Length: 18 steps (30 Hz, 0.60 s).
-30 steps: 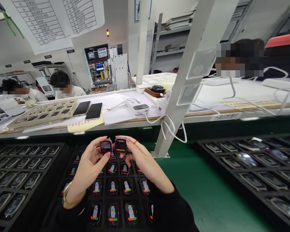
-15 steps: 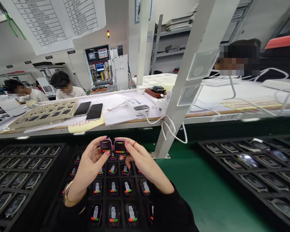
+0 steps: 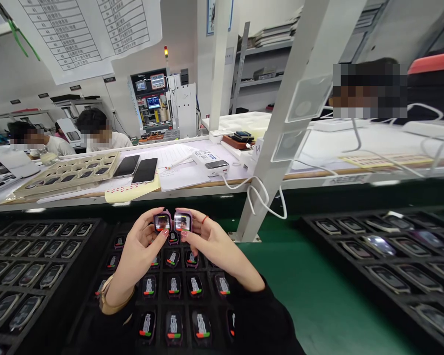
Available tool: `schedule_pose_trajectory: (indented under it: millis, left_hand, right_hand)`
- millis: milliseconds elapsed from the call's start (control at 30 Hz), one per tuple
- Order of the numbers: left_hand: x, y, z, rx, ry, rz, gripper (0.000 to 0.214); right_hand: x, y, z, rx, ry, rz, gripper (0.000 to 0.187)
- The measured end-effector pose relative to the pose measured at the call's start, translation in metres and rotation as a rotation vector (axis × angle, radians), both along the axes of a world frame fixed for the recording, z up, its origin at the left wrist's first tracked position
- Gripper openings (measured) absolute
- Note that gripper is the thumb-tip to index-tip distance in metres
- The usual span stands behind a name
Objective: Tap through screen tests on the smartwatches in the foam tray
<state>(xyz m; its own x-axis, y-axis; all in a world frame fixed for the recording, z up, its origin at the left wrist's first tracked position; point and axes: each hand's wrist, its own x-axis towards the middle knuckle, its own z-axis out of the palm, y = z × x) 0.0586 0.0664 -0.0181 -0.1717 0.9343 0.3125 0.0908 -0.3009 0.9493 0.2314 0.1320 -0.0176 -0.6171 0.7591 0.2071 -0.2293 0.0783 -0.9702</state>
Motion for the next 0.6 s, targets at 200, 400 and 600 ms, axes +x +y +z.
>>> schedule_pose_trajectory:
  millis: [200, 400, 600]
  left_hand:
    - [-0.0008, 0.0006, 0.0001, -0.002, 0.01, 0.036, 0.036]
    - [-0.0019, 0.0009, 0.0005, -0.004, 0.013, 0.036, 0.034]
    - [-0.0013, -0.0006, 0.0014, 0.005, 0.019, 0.045, 0.033]
  right_hand:
    - [-0.0023, -0.0002, 0.0, 0.017, -0.006, -0.019, 0.053]
    - [-0.0016, -0.0006, 0.0002, 0.021, -0.005, -0.022, 0.053]
    - [-0.0012, 0.0003, -0.0001, 0.037, -0.002, -0.024, 0.051]
